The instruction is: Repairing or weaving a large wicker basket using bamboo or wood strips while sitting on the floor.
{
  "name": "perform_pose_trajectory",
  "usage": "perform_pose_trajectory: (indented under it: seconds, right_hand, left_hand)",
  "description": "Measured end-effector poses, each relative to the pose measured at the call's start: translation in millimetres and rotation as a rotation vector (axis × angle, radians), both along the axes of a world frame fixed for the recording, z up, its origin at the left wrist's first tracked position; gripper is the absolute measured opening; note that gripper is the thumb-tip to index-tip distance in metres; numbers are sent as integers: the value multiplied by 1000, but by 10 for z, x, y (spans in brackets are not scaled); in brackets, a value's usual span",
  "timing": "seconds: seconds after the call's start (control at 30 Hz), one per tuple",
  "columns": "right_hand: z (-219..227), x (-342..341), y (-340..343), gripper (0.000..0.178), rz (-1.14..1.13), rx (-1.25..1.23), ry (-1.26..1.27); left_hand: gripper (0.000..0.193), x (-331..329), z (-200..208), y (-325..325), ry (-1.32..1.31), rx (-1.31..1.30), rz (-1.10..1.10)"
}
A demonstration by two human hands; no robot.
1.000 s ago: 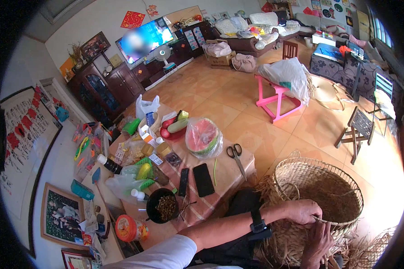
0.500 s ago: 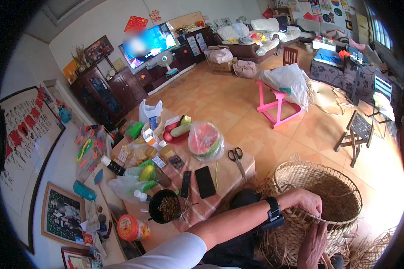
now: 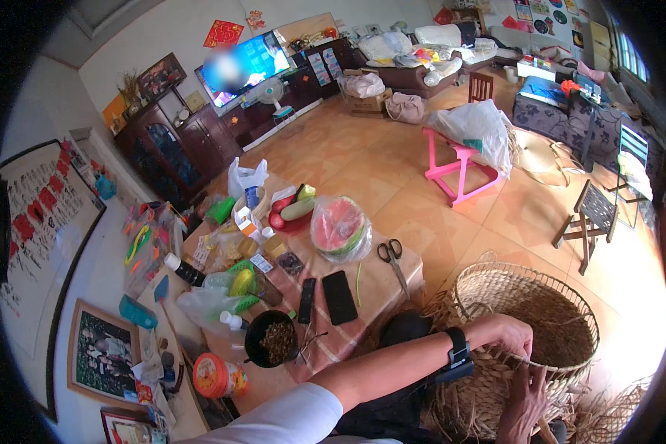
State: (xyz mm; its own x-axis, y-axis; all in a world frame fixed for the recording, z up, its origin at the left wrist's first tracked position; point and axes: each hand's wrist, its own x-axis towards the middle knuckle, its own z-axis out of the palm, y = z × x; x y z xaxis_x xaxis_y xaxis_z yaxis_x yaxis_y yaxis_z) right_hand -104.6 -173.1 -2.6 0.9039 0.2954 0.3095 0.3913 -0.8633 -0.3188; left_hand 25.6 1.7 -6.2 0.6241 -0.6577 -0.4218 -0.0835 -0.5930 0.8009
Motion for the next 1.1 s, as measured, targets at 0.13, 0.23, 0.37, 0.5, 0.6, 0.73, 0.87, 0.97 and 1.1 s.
perform_pose_trajectory:
  seconds: [0.13, 0.23, 0.37, 0.5, 0.6, 0.73, 0.87, 0.97, 1.1]
  right_hand:
    - [45, -56, -24, 35, 27, -20, -45]
    - [42, -51, -52, 34, 20, -34, -71]
    - [83, -52, -37, 32, 59, -61, 20]
    - [46, -5, -67, 26, 116, 127, -51]
    - [-54, 67, -107, 28, 36, 95, -27]
    - [-171, 152, -80, 28, -39, 50, 39]
    - [-23, 123, -52, 29, 6, -26, 15]
    - [177, -41, -17, 34, -14, -44, -3]
    - [272, -163, -101, 45, -26, -67, 75]
  left_hand:
    - [32, 16, 50, 2, 122, -4, -2]
    - [30, -5, 65, 22, 291, -113, 1]
    - [32, 19, 43, 10, 300, -66, 6]
    - [29, -2, 14, -18, 276, -125, 21]
    - [31, -35, 131, 17, 326, -167, 51]
    - [33, -42, 155, 28, 340, -185, 66]
    - [33, -42, 161, 30, 293, -153, 34]
    - [33, -38, 197, -5, 146, -35, 9]
    - [34, 55, -84, -24, -58, 8, -62]
